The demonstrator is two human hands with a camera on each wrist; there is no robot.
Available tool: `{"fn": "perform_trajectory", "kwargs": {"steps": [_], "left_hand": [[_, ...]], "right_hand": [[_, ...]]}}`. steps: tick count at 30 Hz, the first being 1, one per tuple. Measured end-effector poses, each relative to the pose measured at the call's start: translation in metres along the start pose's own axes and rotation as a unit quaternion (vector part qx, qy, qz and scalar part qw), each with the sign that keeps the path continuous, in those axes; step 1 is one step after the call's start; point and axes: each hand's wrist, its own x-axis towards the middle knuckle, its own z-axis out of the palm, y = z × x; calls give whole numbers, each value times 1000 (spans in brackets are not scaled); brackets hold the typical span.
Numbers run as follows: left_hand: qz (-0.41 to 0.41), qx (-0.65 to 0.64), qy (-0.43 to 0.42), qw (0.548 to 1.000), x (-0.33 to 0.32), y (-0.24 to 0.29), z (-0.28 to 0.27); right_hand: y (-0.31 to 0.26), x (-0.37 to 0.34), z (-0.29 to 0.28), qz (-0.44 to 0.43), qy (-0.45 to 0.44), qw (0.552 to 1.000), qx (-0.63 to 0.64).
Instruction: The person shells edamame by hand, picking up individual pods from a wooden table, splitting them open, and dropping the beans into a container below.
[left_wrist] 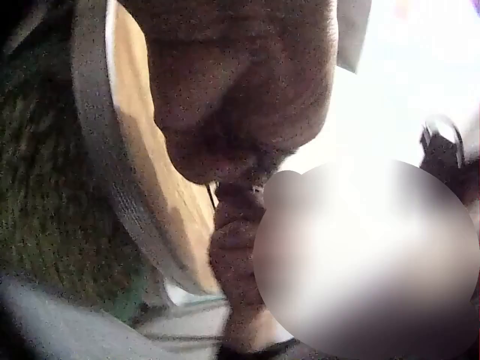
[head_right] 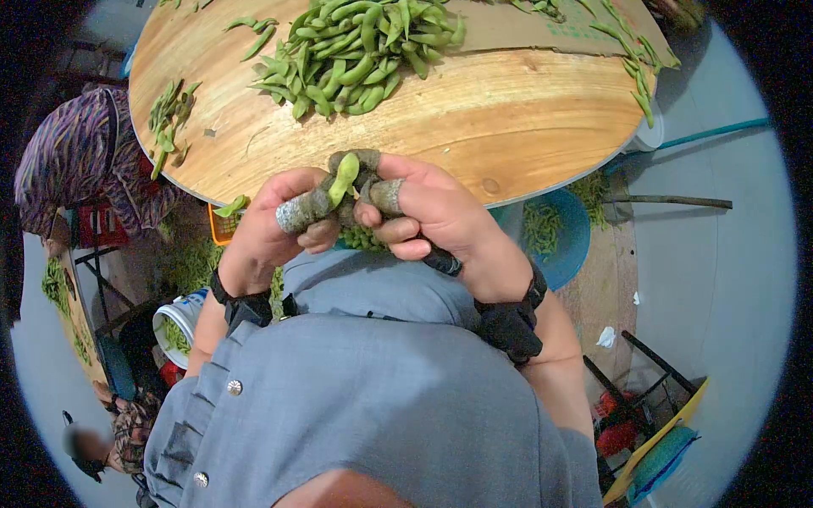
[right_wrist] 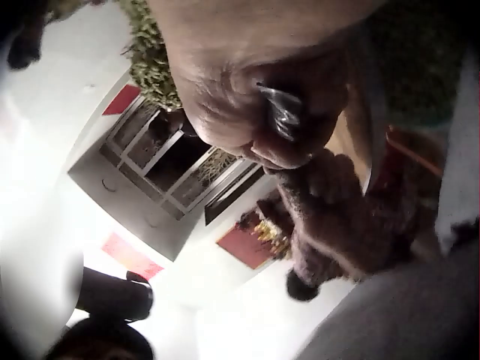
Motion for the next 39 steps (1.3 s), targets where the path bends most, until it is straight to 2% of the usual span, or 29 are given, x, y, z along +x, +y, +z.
{"fn": "perform_trajectory", "kwargs": {"steps": [2, 3, 4, 5, 6, 7, 8, 10, 12, 13, 14, 15, 19, 20, 21, 22, 24, 26, 27, 28, 29, 30, 31, 32, 33, 34, 36, 37, 39], "left_hand": [[11, -10, -19, 1000, 7, -4, 2], [99, 204, 58, 972, 13, -10, 5], [181, 405, 131, 886, 16, -10, 13], [137, 585, 177, 780, 9, 0, 28], [136, 585, 177, 779, 10, -2, 26], [202, 717, 171, 645, 12, -4, 22], [260, 821, 157, 483, 14, -5, 21], [251, 824, 174, 478, 15, -8, 27], [298, 721, 158, 605, 19, -13, 20], [298, 722, 157, 605, 15, -9, 21], [168, 514, 170, 824, 9, -2, 26], [20, 250, 166, 954, 4, 1, 30], [11, 359, 181, 915, 2, -3, 31], [11, 359, 181, 915, 2, -5, 32], [34, 433, 154, 887, 2, -8, 32], [58, 503, 125, 853, 2, -9, 32], [25, 523, 88, 847, 1, -2, 35], [85, 584, 32, 806, 0, -1, 39], [84, 584, 34, 807, -2, -1, 41], [33, 500, 80, 862, -4, -1, 43], [-18, 411, 123, 903, -5, 0, 43], [-19, 411, 123, 903, -5, -1, 41], [-13, 424, 164, 891, -5, -2, 38], [-6, 435, 204, 877, -6, -2, 35], [-8, 442, 198, 875, -6, -1, 34], [-8, 441, 199, 875, -6, -2, 34], [-20, 493, 187, 850, -5, -4, 35], [-21, 493, 185, 850, -4, -6, 33], [105, 625, 86, 769, 2, -8, 26]], "right_hand": [[1, 0, -2, -30, 15, 999, -12], [3, 1, -1, -30, 15, 999, -12], [6, 1, 2, -53, 68, 993, -75], [9, 2, 5, -75, 121, 980, -136], [12, 2, 7, -75, 121, 981, -135], [15, 3, 10, -86, 139, 965, -205], [17, 4, 12, -96, 156, 944, -274], [16, 4, 13, -105, 167, 937, -288], [14, 4, 8, -115, 148, 944, -271], [14, 2, 7, -117, 149, 944, -270], [14, -1, 6, -105, 131, 952, -257], [15, -4, 4, -92, 114, 959, -244], [10, -7, -2, -70, 136, 936, -316], [14, -3, -9, -167, 176, 884, -400], [15, 0, -13, -261, 213, 812, -477], [13, 1, -14, -261, 214, 812, -476], [11, 3, -15, -222, 154, 853, -446], [13, 0, -13, -236, 156, 843, -457], [15, -2, -12, -249, 158, 834, -467], [16, -5, -11, -248, 158, 835, -465], [16, -9, -11, -215, 183, 809, -515], [16, -14, -12, -181, 207, 779, -563], [17, -19, -13, -181, 207, 779, -563], [19, -23, -14, -179, 186, 747, -613], [21, -27, -14, -175, 163, 711, -661], [23, -28, -17, -174, 163, 712, -661], [30, -28, -24, -244, 171, 682, -668], [31, -25, -25, -244, 172, 682, -668], [30, -16, -24, -305, 230, 799, -465]]}}
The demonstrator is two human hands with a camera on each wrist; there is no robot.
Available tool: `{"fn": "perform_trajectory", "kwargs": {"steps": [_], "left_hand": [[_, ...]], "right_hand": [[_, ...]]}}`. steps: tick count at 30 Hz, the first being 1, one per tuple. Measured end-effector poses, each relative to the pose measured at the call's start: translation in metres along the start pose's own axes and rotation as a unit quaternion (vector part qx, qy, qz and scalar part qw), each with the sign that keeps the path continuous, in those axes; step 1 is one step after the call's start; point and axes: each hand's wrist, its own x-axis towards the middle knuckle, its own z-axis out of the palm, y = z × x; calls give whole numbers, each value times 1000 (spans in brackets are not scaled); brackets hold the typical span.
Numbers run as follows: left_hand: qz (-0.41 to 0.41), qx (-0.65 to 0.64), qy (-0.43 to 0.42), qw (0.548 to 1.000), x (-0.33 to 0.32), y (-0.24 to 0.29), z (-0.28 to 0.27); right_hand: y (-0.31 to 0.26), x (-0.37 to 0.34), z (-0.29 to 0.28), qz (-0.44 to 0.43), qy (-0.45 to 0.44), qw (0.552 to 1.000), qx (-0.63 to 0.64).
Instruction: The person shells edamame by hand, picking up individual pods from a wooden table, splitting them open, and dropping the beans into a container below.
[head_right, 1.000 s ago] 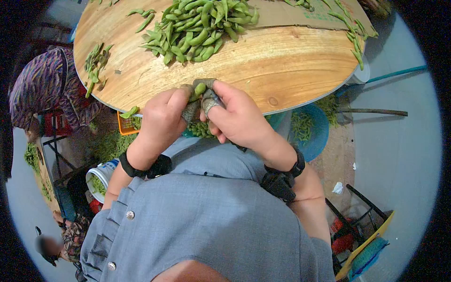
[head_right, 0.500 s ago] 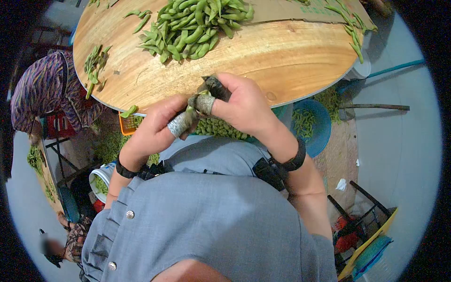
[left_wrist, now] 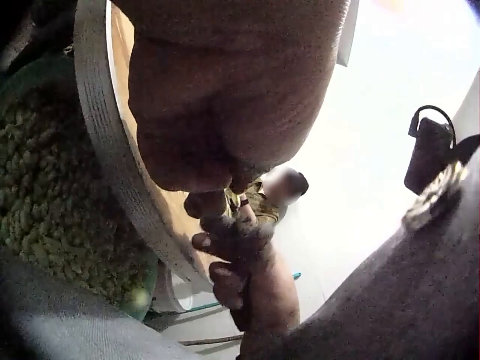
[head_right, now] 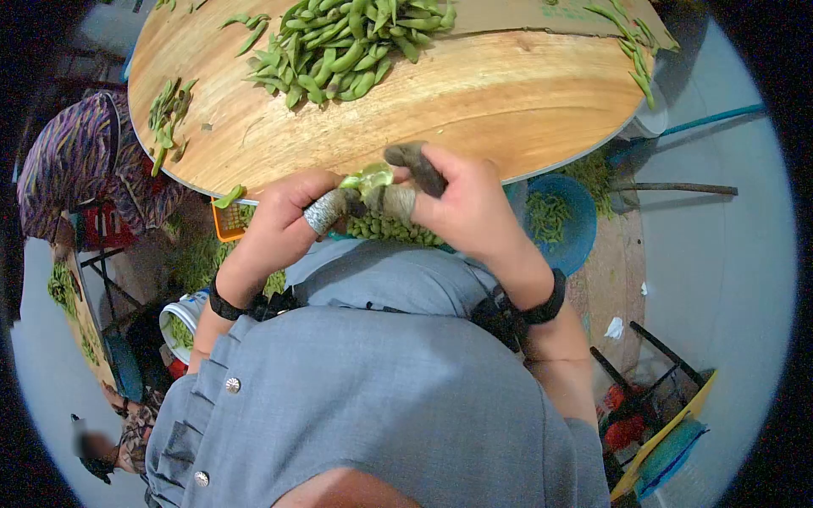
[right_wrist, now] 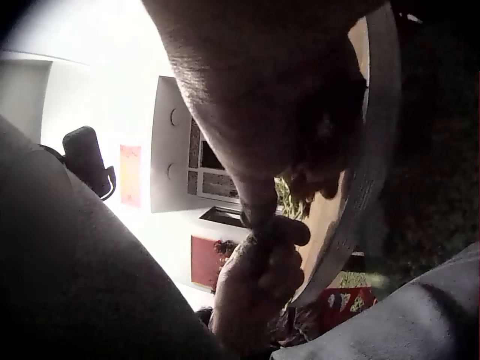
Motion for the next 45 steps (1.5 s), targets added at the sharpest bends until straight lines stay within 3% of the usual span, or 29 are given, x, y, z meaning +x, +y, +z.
{"fn": "perform_trajectory", "kwargs": {"steps": [1, 3, 4, 5, 6, 7, 8, 9, 10, 14, 15, 16, 17, 19, 20, 22, 23, 25, 26, 28, 31, 32, 35, 37, 38, 39, 41, 43, 45], "left_hand": [[2, 1, -2, 1000, 2, 0, 1], [84, 37, -10, 996, 6, 2, 2], [84, 38, -9, 996, 5, 4, 0], [-29, -165, -50, 985, 2, 6, -2], [-140, -359, -87, 919, 1, 8, -4], [-141, -359, -85, 919, 0, 6, -3], [-139, -490, -117, 852, -2, 2, 0], [-133, -611, -146, 767, -2, 0, 1], [-132, -611, -147, 767, 0, 0, 0], [-153, -529, -116, 827, 8, -3, 3], [-51, -336, 8, 941, 11, -7, 14], [55, -117, 132, 983, 12, -9, 20], [55, -117, 132, 983, 12, -8, 17], [117, 147, 151, 970, 11, -4, 9], [117, 148, 151, 970, 9, -3, 9], [-29, -53, 139, 988, 7, 0, 11], [-29, -53, 139, 988, 6, -1, 9], [-171, -371, 69, 910, 6, -3, 5], [-171, -371, 68, 910, 7, -2, 5], [-143, -211, 58, 965, 7, 1, 7], [-74, -129, -5, 989, 6, -4, 10], [-150, -235, -35, 960, 5, -1, 8], [-199, -288, 14, 937, 6, 2, 8], [-153, -244, 49, 956, 10, -7, 5], [-62, -20, 166, 984, 11, -15, 1], [35, 203, 273, 940, 13, -21, -5], [12, 359, 332, 872, 19, -34, -25], [34, 384, 357, 850, 21, -51, -42], [51, 410, 383, 826, 13, -62, -57]], "right_hand": [[-5, 5, -1, -1, 3, 1000, -1], [-19, 14, -2, 179, -122, 963, 163], [-18, 14, 2, 189, -112, 945, 243], [-19, 16, 3, 188, -114, 945, 242], [-20, 18, 3, 200, -140, 919, 308], [-21, 20, 4, 213, -163, 888, 373], [-18, 19, 6, 214, -164, 887, 375], [-14, 18, 8, 220, -178, 851, 442], [-12, 18, 10, 223, -192, 811, 505], [-10, 21, 12, 241, -111, 866, 424], [-7, 21, 14, 236, -75, 898, 365], [-5, 20, 16, 230, -40, 924, 303], [-3, 20, 18, 230, -40, 924, 304], [-2, 20, 22, 181, -31, 937, 297], [-1, 19, 23, 181, -32, 937, 297], [-2, 16, 24, 140, -28, 952, 269], [-1, 13, 24, 139, -28, 953, 269], [2, 8, 21, 122, -68, 943, 302], [5, 8, 20, 123, -67, 943, 302], [8, 8, 19, 8, -6, 991, 137], [-3, 12, 5, 60, -55, 994, 76], [-3, 13, 0, 89, -121, 983, 108], [-11, 13, 4, 75, -99, 987, 102], [-6, 14, 2, 55, -69, 996, 5], [-5, 15, 0, 6, -84, 993, -78], [-4, 13, -2, -41, -97, 981, -162], [-6, 9, -3, -35, -112, 986, -119], [-12, 9, -10, -81, -224, 926, -292], [-9, 14, -12, -95, -209, 936, -267]]}}
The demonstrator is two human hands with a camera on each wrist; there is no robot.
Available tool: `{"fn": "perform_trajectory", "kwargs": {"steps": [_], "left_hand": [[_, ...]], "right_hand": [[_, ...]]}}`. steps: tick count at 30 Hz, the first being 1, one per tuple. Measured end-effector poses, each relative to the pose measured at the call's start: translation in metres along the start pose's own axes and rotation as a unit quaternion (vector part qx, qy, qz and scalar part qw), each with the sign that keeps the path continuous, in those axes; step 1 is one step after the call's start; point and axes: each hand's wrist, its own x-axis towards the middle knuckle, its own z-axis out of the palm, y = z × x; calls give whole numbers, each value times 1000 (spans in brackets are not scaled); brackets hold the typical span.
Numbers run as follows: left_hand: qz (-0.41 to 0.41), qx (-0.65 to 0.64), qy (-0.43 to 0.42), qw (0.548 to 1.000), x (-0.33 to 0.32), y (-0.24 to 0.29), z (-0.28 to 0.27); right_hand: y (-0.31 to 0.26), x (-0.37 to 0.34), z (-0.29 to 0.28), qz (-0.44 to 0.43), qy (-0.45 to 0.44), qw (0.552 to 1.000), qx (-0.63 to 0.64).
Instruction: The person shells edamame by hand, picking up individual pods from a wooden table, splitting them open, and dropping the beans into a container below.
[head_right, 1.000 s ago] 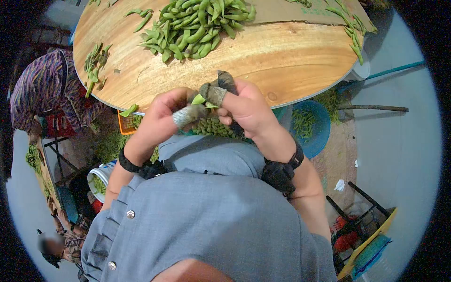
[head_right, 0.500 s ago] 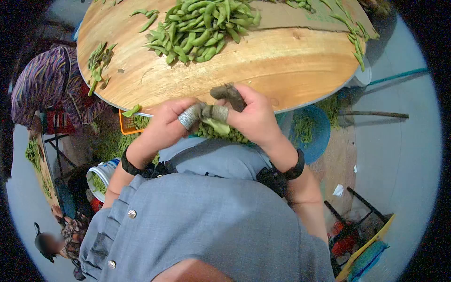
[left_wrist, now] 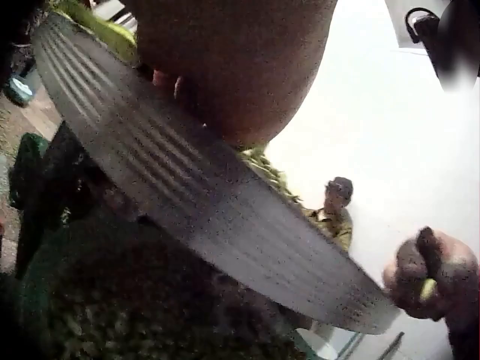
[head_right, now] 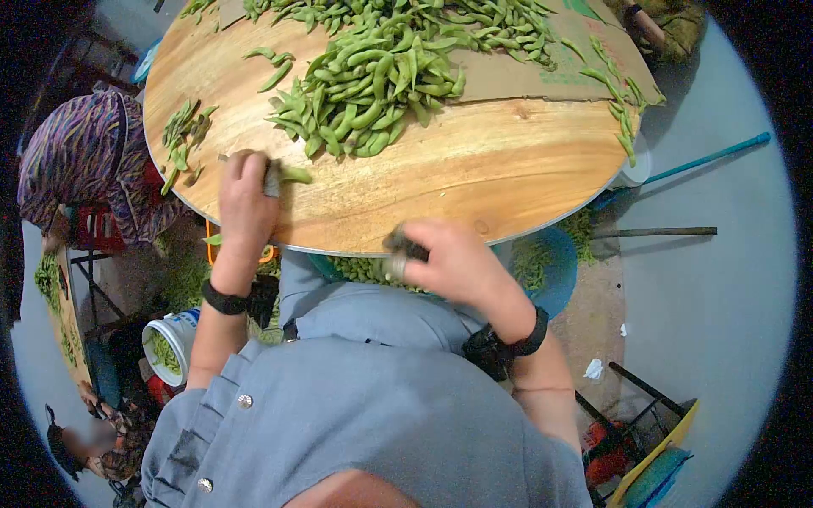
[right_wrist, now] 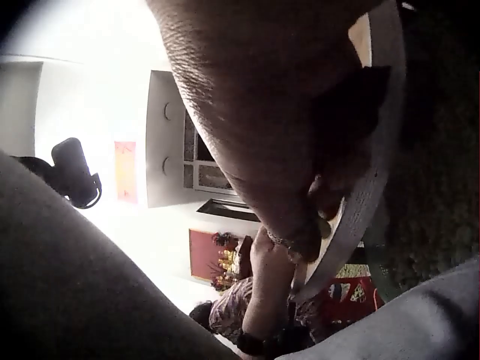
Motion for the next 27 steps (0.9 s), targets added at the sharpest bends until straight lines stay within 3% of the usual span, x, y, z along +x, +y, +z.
{"fn": "perform_trajectory", "kwargs": {"steps": [2, 3, 5, 8, 12, 13, 14, 18, 19, 20, 22, 24, 25, 27], "left_hand": [[-35, 67, 1, 997, -10, -16, -13], [-68, 108, -6, 992, -17, -26, -22], [-122, 189, -18, 974, -32, -48, -44], [-179, 255, 15, 950, -48, -67, -74], [-129, 299, 73, 943, -40, -42, -87], [-106, 219, 113, 963, -37, -37, -77], [-111, 219, 114, 963, -32, -21, -70], [-17, 63, 50, 997, -9, 37, -57], [-52, -96, -15, 994, -3, 53, -44], [-84, -251, -78, 961, 5, 69, -29], [-184, -496, -162, 833, 2, 77, -4], [-266, -546, -170, 776, 4, 85, -5], [-267, -545, -171, 776, 2, 83, -6], [-316, -574, -220, 722, -4, 75, -8]], "right_hand": [[-2, 15, -13, 153, 112, 973, 131], [-2, 26, -27, 167, 144, 972, 83], [8, 54, -40, 134, 266, 953, 46], [30, 96, -55, 136, 330, 934, -35], [46, 119, -55, 114, 337, 931, -81], [36, 113, -52, 132, 344, 927, -64], [26, 105, -49, 151, 348, 924, -48], [-12, 72, -21, 155, 327, 931, 51], [-17, 65, -12, 143, 304, 940, 67], [-20, 58, -3, 132, 280, 947, 82], [-18, 46, 14, 70, 242, 966, 64], [-20, 41, 18, 63, 226, 969, 71], [-20, 39, 16, 117, 179, 960, 180], [-28, 34, 3, 235, 60, 907, 345]]}}
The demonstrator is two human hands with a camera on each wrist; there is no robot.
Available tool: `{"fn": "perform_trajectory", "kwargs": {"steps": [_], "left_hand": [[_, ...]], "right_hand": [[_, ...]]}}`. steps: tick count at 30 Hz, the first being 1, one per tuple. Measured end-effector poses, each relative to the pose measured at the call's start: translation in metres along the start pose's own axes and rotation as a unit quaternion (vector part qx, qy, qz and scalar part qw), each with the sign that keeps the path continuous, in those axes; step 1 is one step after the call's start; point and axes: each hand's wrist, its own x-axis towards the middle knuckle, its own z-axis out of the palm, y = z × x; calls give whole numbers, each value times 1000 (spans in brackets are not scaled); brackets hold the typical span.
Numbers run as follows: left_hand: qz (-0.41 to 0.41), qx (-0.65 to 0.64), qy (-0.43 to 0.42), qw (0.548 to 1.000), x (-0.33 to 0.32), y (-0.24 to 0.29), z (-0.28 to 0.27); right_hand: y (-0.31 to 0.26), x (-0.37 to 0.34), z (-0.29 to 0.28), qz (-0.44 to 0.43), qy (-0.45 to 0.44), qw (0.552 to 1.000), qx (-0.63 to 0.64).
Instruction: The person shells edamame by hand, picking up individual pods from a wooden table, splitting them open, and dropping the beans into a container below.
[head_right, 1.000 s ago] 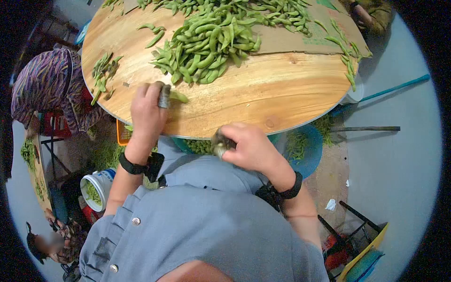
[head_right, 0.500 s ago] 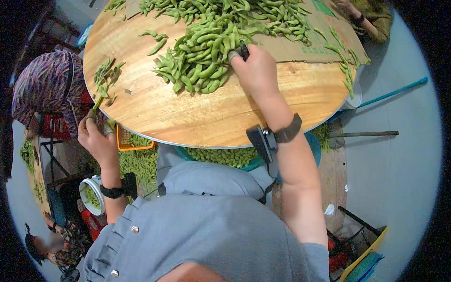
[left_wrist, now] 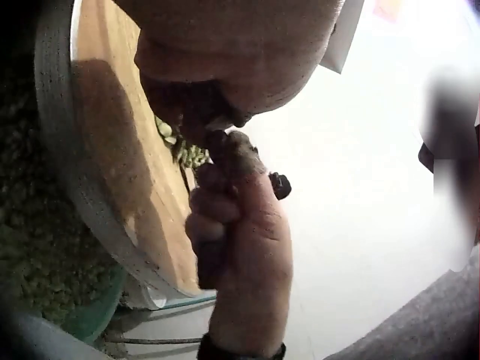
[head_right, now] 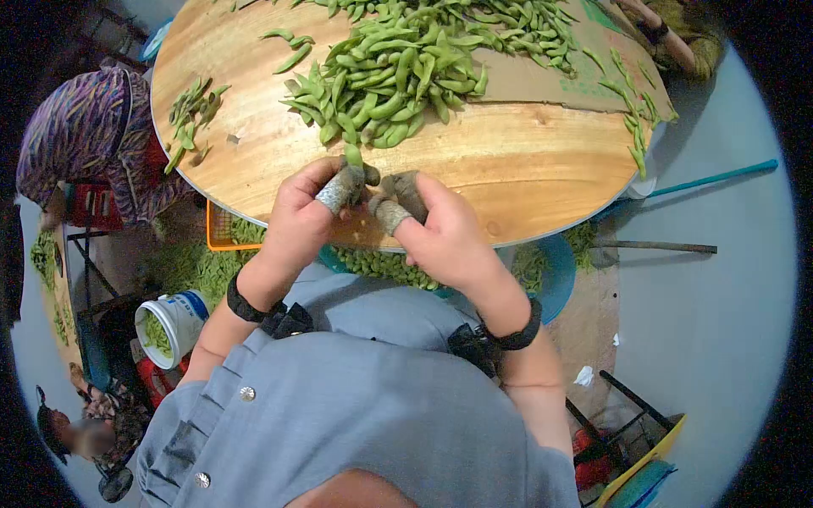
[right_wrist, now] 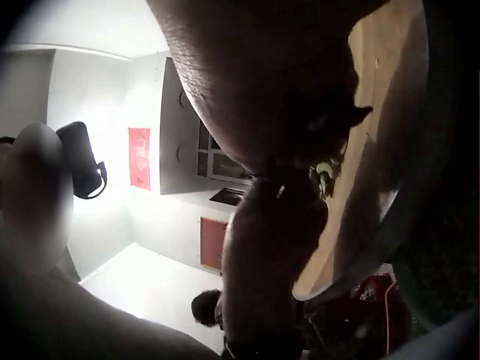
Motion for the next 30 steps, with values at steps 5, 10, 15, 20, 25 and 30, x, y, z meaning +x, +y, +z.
{"fn": "perform_trajectory", "kwargs": {"steps": [5, 10, 15, 20, 25, 30], "left_hand": [[-65, -52, -41, 996, -12, 5, 0], [-75, -103, -67, 990, -14, 2, 4], [197, 380, -48, 902, -14, 5, 0], [161, 285, -47, 944, -16, -7, 0], [-179, -310, -183, 916, -11, -10, -16], [179, 345, -88, 917, -8, 1, -2]], "right_hand": [[-3, -10, -5, -63, -21, 996, 65], [-5, -13, -6, -59, -50, 997, 10], [6, -8, -6, -78, -36, 996, 29], [7, -5, -6, -24, -70, 990, 119], [6, -12, -10, 81, -156, 925, 337], [3, -16, -4, 60, -76, 974, 203]]}}
